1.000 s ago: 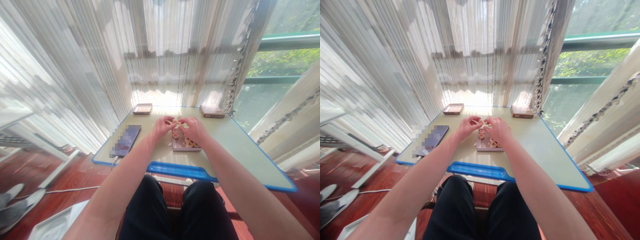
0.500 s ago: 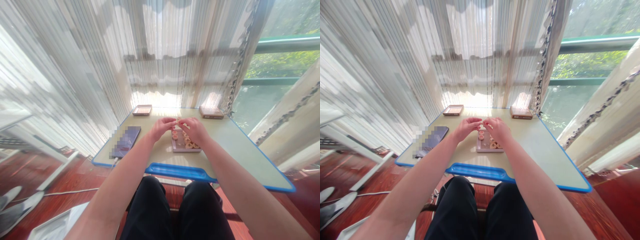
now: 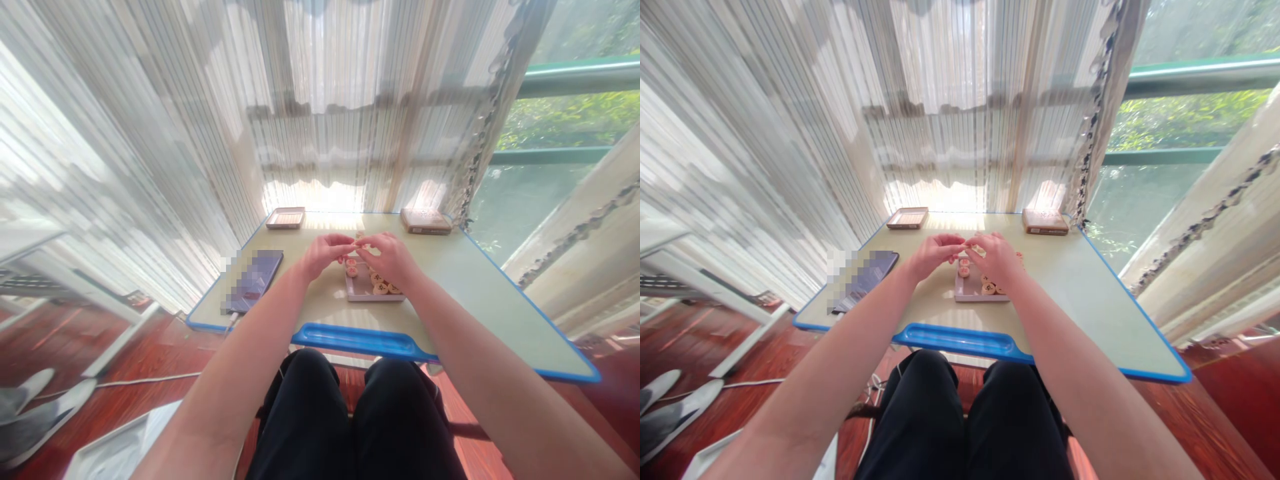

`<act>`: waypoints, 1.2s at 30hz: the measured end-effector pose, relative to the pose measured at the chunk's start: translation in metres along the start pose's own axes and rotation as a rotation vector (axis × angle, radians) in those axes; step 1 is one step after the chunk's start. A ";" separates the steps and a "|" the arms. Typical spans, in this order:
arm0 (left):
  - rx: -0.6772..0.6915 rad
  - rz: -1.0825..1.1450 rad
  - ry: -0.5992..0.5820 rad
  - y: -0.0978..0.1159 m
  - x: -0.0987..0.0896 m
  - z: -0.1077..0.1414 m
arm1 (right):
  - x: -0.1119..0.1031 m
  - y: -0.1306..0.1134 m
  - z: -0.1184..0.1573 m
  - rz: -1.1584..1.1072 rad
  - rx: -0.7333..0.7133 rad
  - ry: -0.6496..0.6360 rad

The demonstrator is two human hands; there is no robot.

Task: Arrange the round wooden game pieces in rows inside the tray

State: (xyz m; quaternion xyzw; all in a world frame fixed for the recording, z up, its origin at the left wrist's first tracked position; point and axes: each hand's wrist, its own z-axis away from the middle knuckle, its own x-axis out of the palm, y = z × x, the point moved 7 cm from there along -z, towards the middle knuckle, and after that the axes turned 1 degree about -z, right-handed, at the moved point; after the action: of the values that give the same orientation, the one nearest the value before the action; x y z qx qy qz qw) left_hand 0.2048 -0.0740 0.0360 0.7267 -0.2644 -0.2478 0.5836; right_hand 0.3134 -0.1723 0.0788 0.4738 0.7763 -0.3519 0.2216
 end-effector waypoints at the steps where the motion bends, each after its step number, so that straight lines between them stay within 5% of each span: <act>1: 0.003 0.001 -0.001 0.000 0.000 0.000 | 0.000 -0.001 0.000 -0.009 0.008 -0.002; 14: -0.032 -0.138 0.018 0.002 -0.002 0.003 | -0.005 -0.005 -0.001 -0.020 0.013 0.003; 21: 0.132 -0.488 0.221 0.004 -0.017 0.000 | -0.002 0.007 0.000 0.050 0.081 -0.012; 36: 0.014 -0.563 0.012 -0.016 -0.008 -0.005 | 0.003 0.008 0.002 0.105 0.086 -0.082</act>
State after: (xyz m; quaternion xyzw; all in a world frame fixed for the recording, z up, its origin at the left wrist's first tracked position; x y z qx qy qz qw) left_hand 0.2038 -0.0616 0.0221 0.7769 -0.0503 -0.3940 0.4885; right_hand 0.3196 -0.1702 0.0727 0.5081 0.7249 -0.3917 0.2508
